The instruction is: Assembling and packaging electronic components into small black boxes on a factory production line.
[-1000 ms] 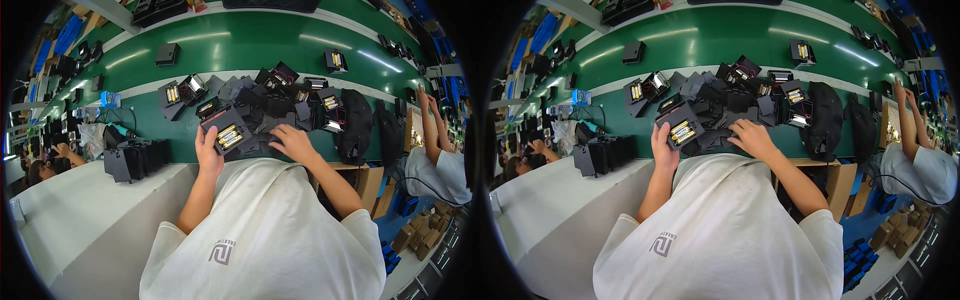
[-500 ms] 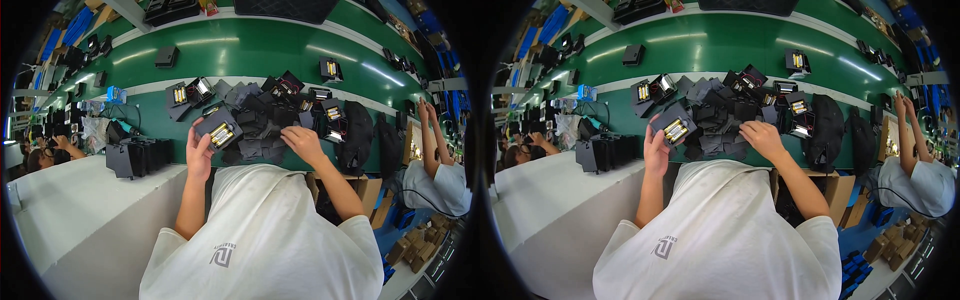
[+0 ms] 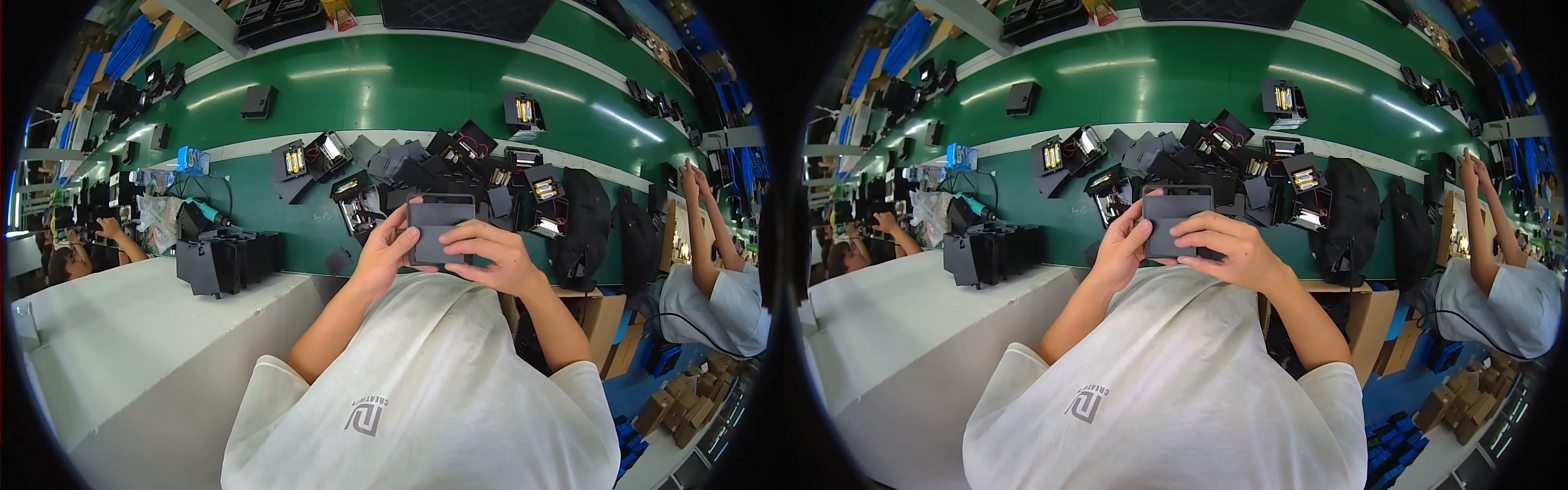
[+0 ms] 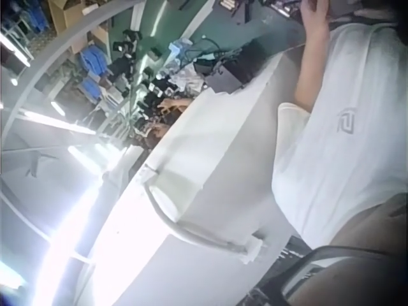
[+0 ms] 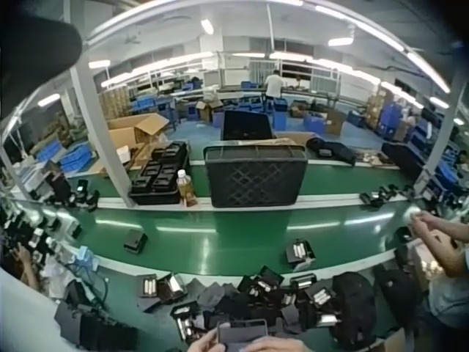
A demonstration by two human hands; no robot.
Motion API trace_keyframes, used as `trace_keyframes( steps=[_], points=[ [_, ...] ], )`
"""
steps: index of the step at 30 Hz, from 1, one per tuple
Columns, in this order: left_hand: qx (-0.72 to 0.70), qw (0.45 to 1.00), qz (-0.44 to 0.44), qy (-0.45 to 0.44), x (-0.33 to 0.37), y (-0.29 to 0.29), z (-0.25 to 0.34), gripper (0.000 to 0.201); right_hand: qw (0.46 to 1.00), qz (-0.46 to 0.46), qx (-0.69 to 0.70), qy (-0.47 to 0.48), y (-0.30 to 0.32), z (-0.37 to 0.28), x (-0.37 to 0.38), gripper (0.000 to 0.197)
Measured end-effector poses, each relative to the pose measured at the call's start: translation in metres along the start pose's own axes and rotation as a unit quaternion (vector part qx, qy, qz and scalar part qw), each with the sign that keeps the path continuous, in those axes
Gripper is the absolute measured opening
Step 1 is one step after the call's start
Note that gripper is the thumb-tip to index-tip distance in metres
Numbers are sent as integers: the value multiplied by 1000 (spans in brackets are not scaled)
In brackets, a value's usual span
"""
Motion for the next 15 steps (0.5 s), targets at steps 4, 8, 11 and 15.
trace_keyframes(
  steps=[4,8,11,15],
  points=[
    [52,997,6,-61,4,4,3,61,999,1,-25,29,-2,-2,2,27],
    [43,997,20,-57,6,2,5,66,998,20,-43,32,2,0,3,27],
    [16,999,30,-30,7,-1,6,69,997,41,-54,24,8,2,4,28],
    [36,999,33,-7,10,-5,10,71,996,-38,-69,45,5,6,9,31]
  ],
)
Point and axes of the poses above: each hand's wrist, its own x-axis towards the middle knuckle, its own y-axis out of the back of the hand, z = x × y, the point moved 8 cm from there along x, towards the middle knuckle, and after that the axes turned 3 degrees about y, right-handed, at the moved point
